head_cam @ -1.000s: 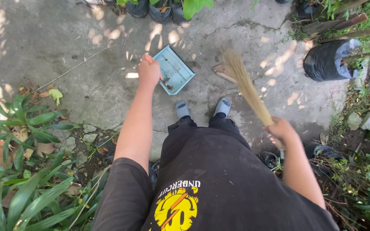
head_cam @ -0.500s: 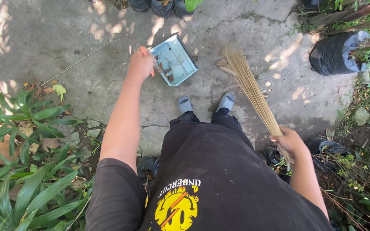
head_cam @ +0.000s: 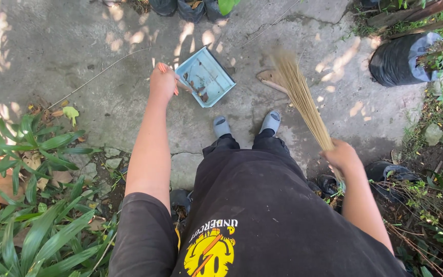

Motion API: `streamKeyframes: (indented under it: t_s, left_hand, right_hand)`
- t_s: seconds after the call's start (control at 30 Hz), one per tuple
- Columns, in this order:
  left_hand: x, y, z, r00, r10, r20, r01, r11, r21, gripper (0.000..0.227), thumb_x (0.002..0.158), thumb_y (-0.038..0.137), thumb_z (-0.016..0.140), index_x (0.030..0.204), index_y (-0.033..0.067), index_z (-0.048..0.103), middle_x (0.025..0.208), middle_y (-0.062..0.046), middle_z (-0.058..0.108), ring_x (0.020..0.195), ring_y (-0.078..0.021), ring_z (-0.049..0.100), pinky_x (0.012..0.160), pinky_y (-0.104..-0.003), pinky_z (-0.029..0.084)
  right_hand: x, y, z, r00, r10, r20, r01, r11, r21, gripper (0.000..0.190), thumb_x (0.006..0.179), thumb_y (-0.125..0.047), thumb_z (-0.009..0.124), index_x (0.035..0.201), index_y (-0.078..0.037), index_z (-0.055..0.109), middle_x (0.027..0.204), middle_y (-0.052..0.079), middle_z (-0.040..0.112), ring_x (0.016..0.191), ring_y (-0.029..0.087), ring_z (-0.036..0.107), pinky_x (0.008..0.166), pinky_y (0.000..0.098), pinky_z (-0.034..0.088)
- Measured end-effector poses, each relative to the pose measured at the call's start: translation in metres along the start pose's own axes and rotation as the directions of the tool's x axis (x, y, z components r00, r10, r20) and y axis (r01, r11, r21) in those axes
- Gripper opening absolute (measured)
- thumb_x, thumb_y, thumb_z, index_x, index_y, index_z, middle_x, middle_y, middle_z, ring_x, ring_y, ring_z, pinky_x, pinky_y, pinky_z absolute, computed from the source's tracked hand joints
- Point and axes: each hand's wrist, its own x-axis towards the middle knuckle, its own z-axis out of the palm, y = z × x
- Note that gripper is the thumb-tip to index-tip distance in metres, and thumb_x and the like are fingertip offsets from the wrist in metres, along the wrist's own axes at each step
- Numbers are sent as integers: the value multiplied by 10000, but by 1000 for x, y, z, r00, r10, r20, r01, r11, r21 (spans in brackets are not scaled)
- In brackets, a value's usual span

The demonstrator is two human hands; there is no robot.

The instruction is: Sweeping leaves and debris into a dustpan in an outdoor garden area.

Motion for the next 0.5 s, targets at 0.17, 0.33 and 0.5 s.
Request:
streamKeyframes:
  t_s: [0.17,0.33,0.5]
  left_hand:
    - [5,13,11,998,22,-55,-26,997,-74,108,885,145,551,913,49,594,811,-119,718,752,-234,707,703,-371,546]
    - [-2,24,33,978,83,-192,-92,995,-35,125,893,148,572,923,28,588,840,-154,700,778,-287,698,731,-400,529]
    - [-17,40,43,958,-63,-278,25,990,-138,166,865,171,564,967,43,591,865,-163,689,787,-311,705,743,-439,549]
  right_hand:
    - [59,0,45,988,-149,40,151,986,-70,579,762,-228,826,1317,-123,697,1000,206,763,906,328,726,873,444,549]
    - [0,-3,12,996,-33,87,27,997,68,515,799,-178,772,1306,-108,720,947,206,797,823,298,749,790,457,583]
    - [20,-15,28,1000,20,13,-20,1000,-22,586,823,-187,779,1393,-153,647,982,191,789,810,288,761,796,426,586]
